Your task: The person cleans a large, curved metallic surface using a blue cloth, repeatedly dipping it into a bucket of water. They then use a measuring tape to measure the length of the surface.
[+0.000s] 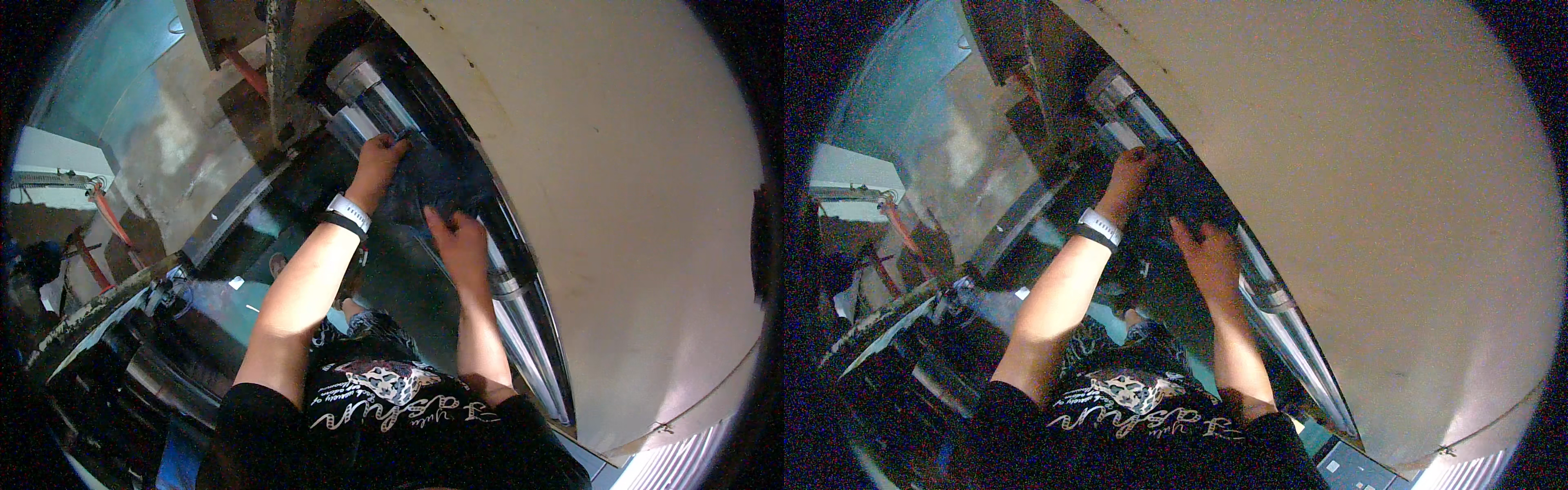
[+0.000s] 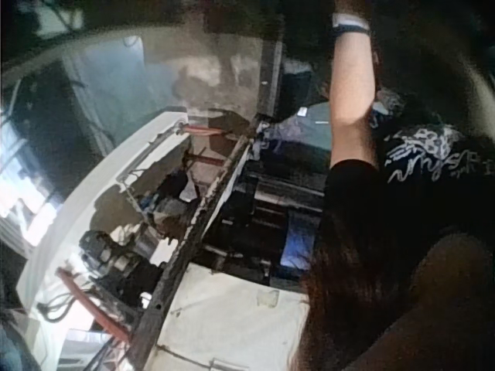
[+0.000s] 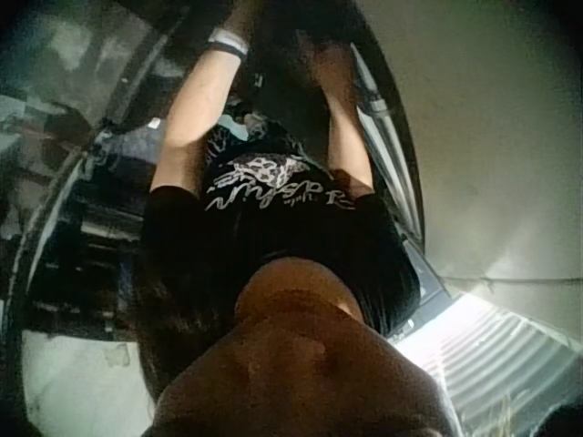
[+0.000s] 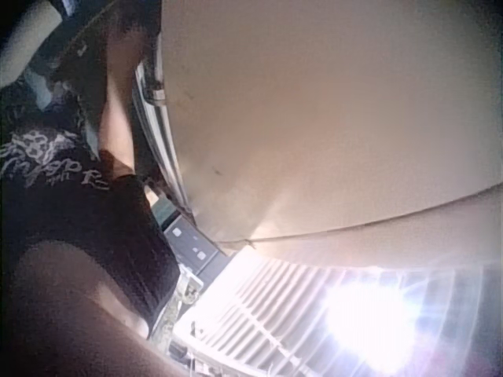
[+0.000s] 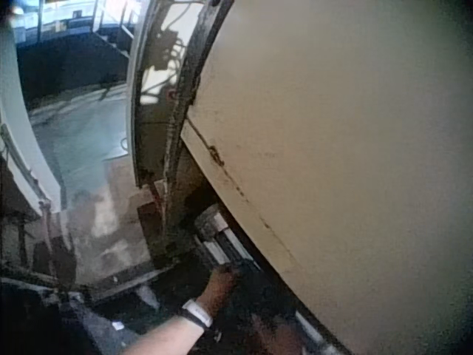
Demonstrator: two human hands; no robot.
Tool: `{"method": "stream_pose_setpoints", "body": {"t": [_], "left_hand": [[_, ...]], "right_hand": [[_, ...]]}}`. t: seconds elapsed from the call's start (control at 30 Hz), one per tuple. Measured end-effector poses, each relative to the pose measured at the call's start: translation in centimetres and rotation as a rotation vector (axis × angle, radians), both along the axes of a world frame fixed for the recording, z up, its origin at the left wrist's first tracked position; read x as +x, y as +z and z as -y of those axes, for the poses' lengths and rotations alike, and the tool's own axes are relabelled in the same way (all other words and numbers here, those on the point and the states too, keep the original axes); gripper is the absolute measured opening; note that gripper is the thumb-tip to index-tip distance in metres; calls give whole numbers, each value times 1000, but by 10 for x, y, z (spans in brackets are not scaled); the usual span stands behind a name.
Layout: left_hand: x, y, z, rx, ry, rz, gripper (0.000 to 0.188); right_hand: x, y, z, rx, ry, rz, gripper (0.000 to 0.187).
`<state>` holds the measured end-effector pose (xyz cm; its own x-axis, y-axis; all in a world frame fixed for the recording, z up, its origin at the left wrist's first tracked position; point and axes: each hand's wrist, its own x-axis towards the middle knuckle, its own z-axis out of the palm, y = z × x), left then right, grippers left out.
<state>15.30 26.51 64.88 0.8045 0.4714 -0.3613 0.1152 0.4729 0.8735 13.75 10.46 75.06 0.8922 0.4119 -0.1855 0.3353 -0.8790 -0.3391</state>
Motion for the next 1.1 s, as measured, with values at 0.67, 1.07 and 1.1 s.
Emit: {"method": "stream_pose_setpoints", "body": {"t": [0.67,1.07,1.1], "left_hand": [[-55,29,28,532,-26,236,40],[-32,40,28,652,121,223,29],[-32,40,29,612,109,221,29]], "right_hand": [[60,-19,-43,242,54,212,32],[135,-45,-58,10,-28,25,44],[143,-46,-54,-7,3,54,37]]}}
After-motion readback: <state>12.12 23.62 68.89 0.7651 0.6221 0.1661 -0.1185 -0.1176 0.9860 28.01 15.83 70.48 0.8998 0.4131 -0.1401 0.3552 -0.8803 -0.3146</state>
